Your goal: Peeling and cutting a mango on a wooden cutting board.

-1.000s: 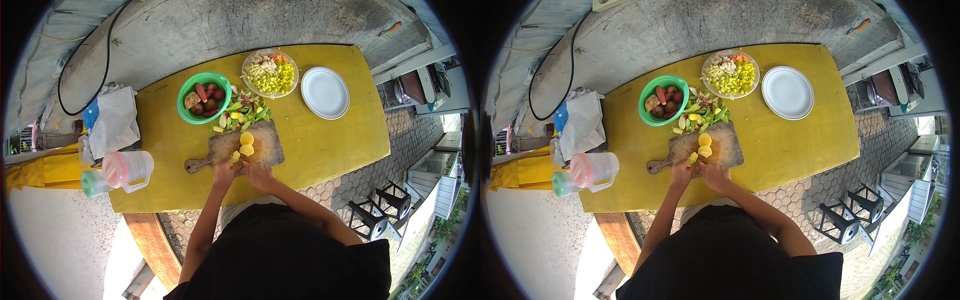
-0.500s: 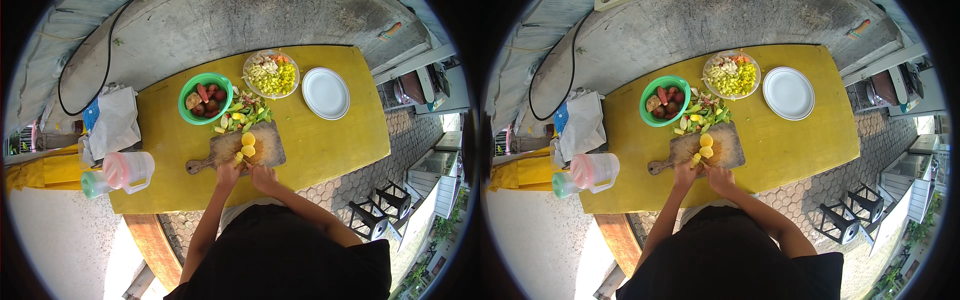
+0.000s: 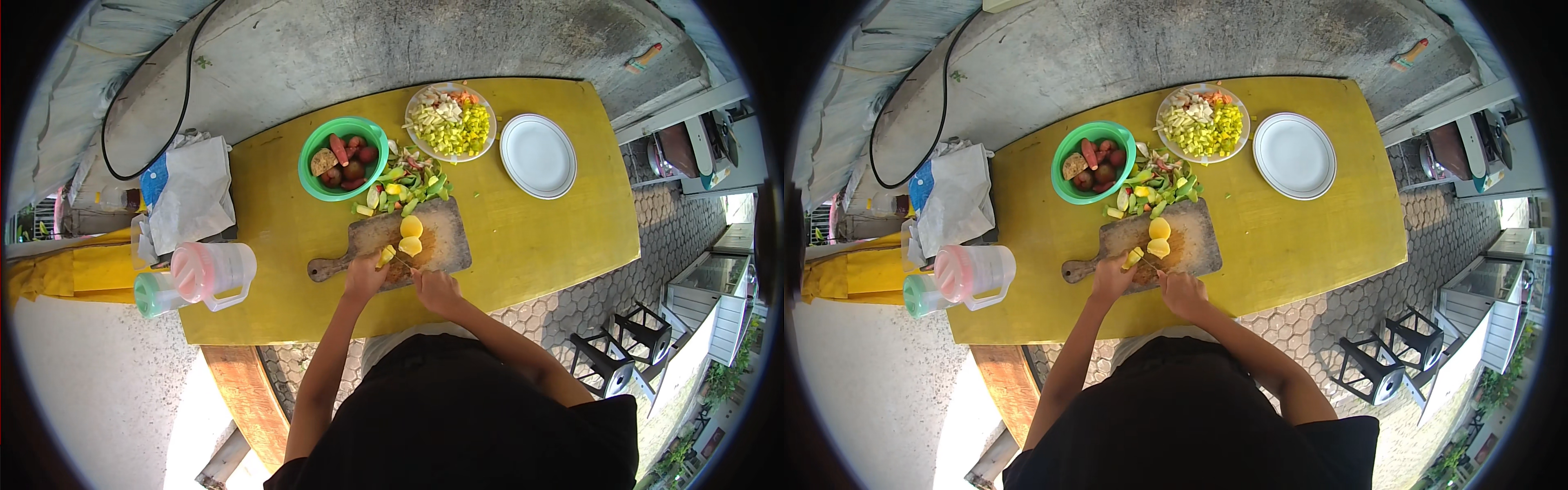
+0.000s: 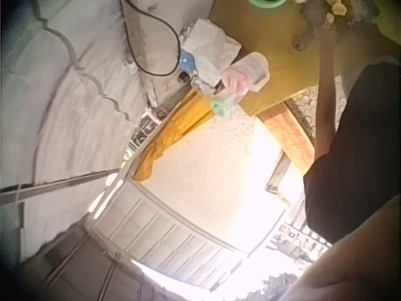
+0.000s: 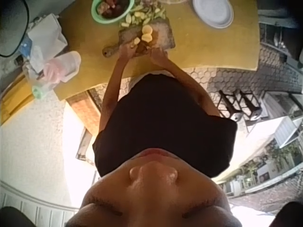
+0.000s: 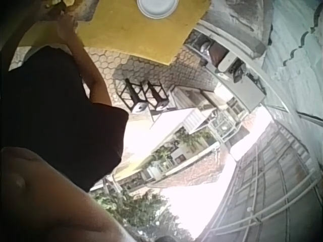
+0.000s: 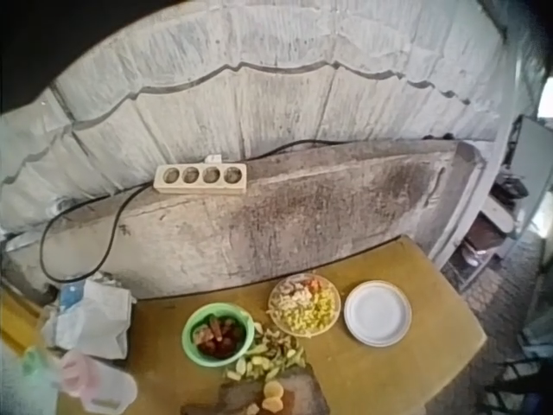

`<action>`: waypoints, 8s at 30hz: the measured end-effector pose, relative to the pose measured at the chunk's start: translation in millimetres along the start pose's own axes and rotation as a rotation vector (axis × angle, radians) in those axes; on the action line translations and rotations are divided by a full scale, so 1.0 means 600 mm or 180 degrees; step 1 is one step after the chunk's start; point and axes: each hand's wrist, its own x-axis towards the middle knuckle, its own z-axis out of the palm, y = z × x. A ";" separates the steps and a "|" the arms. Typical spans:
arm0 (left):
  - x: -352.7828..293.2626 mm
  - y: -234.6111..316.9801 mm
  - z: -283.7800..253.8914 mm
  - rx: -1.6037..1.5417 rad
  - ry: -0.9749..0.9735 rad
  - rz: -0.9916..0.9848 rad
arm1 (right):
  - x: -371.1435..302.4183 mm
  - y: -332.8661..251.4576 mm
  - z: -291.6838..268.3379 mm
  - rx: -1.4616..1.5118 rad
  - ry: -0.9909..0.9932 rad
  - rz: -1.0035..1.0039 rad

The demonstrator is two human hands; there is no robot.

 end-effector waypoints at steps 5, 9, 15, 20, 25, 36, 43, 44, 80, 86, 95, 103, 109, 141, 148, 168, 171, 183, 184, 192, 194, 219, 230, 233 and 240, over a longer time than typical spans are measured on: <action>-0.003 0.042 -0.008 0.0399 -0.0090 -0.0119 | -0.017 -0.016 -0.013 -0.0444 0.0095 0.0036; -0.001 0.069 0.005 0.1027 -0.0345 -0.0543 | -0.026 -0.025 -0.008 -0.0559 0.0212 0.0064; -0.005 0.064 0.015 0.0826 -0.0242 -0.0289 | -0.001 -0.019 0.009 -0.0487 0.0144 -0.0053; 0.001 0.059 0.015 0.0754 -0.0088 -0.0355 | -0.001 -0.009 0.002 -0.0181 -0.0062 0.0172; 0.006 0.047 0.018 0.0633 0.0034 -0.0117 | 0.014 -0.005 0.010 0.0041 -0.0068 0.0208; 0.001 0.027 0.009 -0.0269 0.0517 -0.0393 | 0.027 0.040 0.035 0.0592 -0.0107 0.0471; -0.007 0.043 -0.002 -0.0344 0.1301 -0.0423 | 0.046 0.055 0.030 0.0870 -0.0407 0.0311; -0.008 0.046 0.002 -0.0337 0.1312 -0.0418 | 0.047 0.059 0.038 0.0819 -0.0230 0.0117; -0.019 0.037 0.028 -0.0269 0.0444 -0.0398 | 0.002 -0.063 -0.029 -0.0647 -0.0170 -0.0226; -0.020 0.048 0.031 -0.0237 0.0334 -0.0298 | -0.022 -0.053 -0.055 -0.0461 -0.0096 -0.0389; -0.015 0.046 0.024 -0.0346 0.0352 -0.0554 | -0.038 -0.054 -0.025 -0.0895 0.0071 -0.0346; -0.010 0.063 0.015 -0.0207 0.0679 -0.0467 | -0.022 -0.041 0.005 -0.0701 0.0448 -0.0254; -0.013 0.072 0.017 -0.0788 0.0607 -0.0664 | -0.004 -0.028 0.023 -0.0061 0.0247 -0.0064; -0.028 0.037 0.023 -0.0935 0.0876 -0.0799 | 0.021 0.055 0.086 0.1018 0.0156 0.0523; -0.022 0.036 0.001 -0.0134 0.0133 -0.0400 | -0.004 0.008 0.011 0.0544 0.0093 -0.0014; -0.009 0.050 -0.004 -0.1233 0.0165 -0.0560 | -0.027 0.035 -0.014 0.0639 -0.0511 0.0680; -0.031 0.047 0.022 -0.1194 0.0488 -0.0432 | -0.021 0.045 -0.003 0.0818 -0.0732 0.0552; -0.038 0.016 0.029 -0.0468 0.0532 0.0005 | -0.010 0.048 -0.042 0.3148 -0.2460 0.1314; -0.037 0.020 0.023 -0.0017 0.0694 0.0185 | -0.005 0.054 -0.036 0.3326 -0.2640 0.1357; -0.043 0.024 -0.004 0.0630 0.0208 -0.0225 | -0.021 0.054 0.029 0.0746 -0.0034 -0.0544; -0.043 0.026 -0.004 0.0546 0.0099 -0.0304 | -0.039 0.027 0.010 0.0157 -0.0045 -0.0223; -0.040 0.052 -0.007 -0.2589 0.0437 -0.1964 | -0.042 0.014 -0.007 0.0110 -0.0297 0.0028; -0.061 0.036 0.037 -0.3419 0.0927 -0.2170 | -0.044 0.015 0.007 -0.0247 0.0136 -0.0405; -0.060 0.023 0.046 -0.2685 0.0709 -0.2035 | -0.040 0.018 0.013 -0.0155 0.0113 -0.0473; -0.049 0.047 0.053 -0.2243 0.0690 -0.1813 | -0.016 0.006 0.026 -0.0445 0.0063 -0.0123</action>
